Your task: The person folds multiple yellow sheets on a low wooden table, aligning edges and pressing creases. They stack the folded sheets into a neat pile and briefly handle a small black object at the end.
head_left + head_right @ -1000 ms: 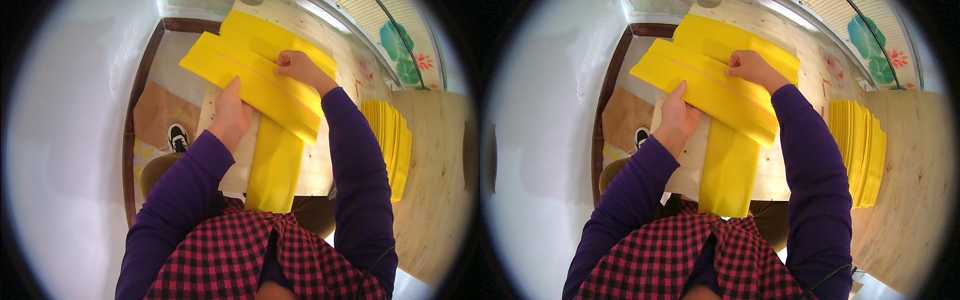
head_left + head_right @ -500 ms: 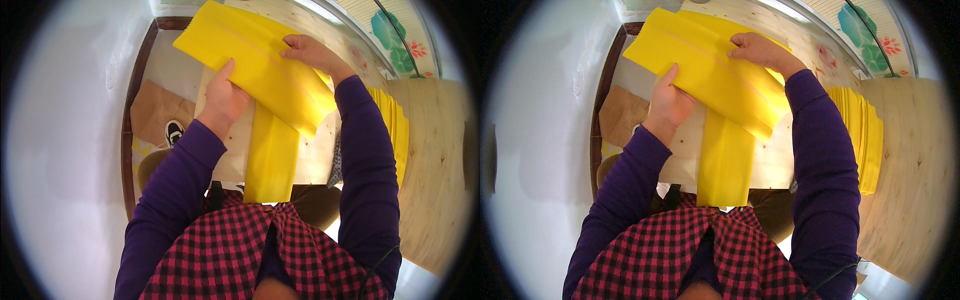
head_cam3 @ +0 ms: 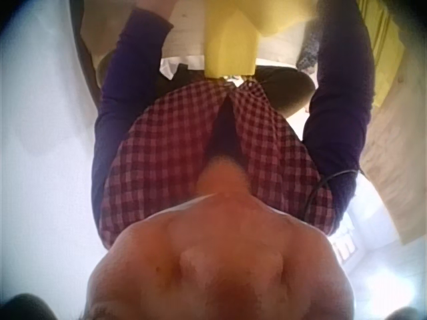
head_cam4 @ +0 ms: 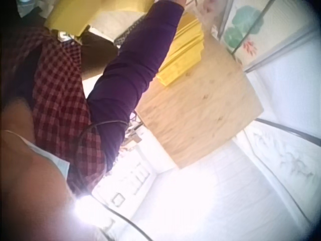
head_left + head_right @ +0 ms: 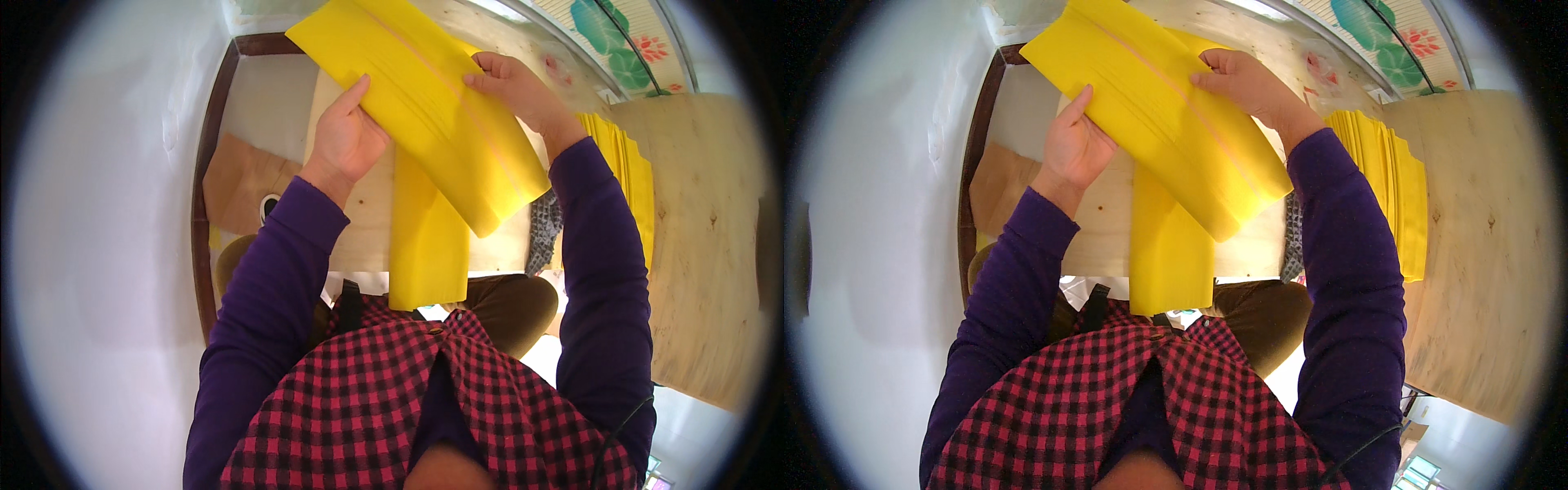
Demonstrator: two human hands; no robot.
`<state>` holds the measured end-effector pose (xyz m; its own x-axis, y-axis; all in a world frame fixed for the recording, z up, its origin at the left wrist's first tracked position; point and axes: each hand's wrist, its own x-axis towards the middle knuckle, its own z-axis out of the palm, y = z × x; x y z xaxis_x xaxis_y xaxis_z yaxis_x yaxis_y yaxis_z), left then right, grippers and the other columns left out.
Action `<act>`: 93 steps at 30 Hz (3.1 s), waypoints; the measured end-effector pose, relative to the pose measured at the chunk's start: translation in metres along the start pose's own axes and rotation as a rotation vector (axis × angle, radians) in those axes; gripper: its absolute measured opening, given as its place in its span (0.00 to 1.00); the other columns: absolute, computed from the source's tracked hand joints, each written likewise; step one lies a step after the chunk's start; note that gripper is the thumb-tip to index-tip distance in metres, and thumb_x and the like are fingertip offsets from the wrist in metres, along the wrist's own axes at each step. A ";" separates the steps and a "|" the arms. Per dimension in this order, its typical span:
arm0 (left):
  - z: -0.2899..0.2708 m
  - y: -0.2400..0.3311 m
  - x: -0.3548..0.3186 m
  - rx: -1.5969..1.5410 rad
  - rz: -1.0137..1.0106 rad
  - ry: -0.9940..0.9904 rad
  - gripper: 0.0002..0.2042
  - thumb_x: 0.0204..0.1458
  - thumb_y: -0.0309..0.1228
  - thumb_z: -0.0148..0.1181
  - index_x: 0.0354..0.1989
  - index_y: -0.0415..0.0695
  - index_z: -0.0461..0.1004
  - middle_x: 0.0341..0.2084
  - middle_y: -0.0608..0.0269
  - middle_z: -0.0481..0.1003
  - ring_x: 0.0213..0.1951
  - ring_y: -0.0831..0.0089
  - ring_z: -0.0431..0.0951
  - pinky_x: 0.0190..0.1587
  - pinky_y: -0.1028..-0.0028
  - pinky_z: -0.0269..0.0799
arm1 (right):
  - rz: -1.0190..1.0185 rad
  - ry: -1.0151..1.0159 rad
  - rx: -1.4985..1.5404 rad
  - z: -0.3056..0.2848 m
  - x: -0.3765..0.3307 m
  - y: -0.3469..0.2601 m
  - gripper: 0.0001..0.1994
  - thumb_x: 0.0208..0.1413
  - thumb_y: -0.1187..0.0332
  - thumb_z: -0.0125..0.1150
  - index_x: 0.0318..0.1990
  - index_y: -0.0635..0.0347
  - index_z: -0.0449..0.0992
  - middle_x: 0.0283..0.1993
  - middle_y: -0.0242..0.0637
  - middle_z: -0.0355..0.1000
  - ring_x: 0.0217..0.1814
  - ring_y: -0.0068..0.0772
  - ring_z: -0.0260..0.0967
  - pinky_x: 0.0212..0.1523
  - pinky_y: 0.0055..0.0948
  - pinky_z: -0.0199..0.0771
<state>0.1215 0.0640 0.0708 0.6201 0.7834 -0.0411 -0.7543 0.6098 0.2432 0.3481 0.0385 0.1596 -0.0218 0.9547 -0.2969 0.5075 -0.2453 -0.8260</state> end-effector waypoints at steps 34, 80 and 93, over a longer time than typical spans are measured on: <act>-0.006 -0.090 -0.164 0.485 -0.445 0.128 0.16 0.58 0.28 0.52 0.54 0.35 0.66 0.45 0.58 0.74 0.44 0.67 0.77 0.48 0.68 0.73 | -0.268 -0.566 -1.327 0.094 -0.048 -0.076 0.14 0.41 0.76 0.61 0.38 0.51 0.80 0.35 0.37 0.77 0.41 0.43 0.75 0.48 0.40 0.72; -0.007 -0.077 -0.132 0.718 -0.218 0.292 0.16 0.62 0.30 0.44 0.56 0.38 0.63 0.44 0.56 0.73 0.42 0.71 0.76 0.44 0.74 0.72 | 0.162 0.520 0.772 0.188 -0.216 0.113 0.17 0.60 0.74 0.52 0.54 0.72 0.64 0.44 0.43 0.75 0.43 0.27 0.74 0.43 0.24 0.73; -0.003 -0.083 -0.110 1.057 -0.070 0.229 0.15 0.60 0.24 0.46 0.54 0.33 0.67 0.39 0.59 0.76 0.37 0.76 0.76 0.40 0.78 0.72 | 0.054 0.556 0.652 0.192 -0.215 0.125 0.16 0.62 0.74 0.51 0.55 0.67 0.63 0.42 0.39 0.75 0.39 0.23 0.73 0.40 0.21 0.73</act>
<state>0.1153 -0.0722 0.0526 0.5168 0.8217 -0.2403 -0.0833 0.3276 0.9411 0.2503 -0.2299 0.0282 0.4999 0.8411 -0.2067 -0.1050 -0.1780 -0.9784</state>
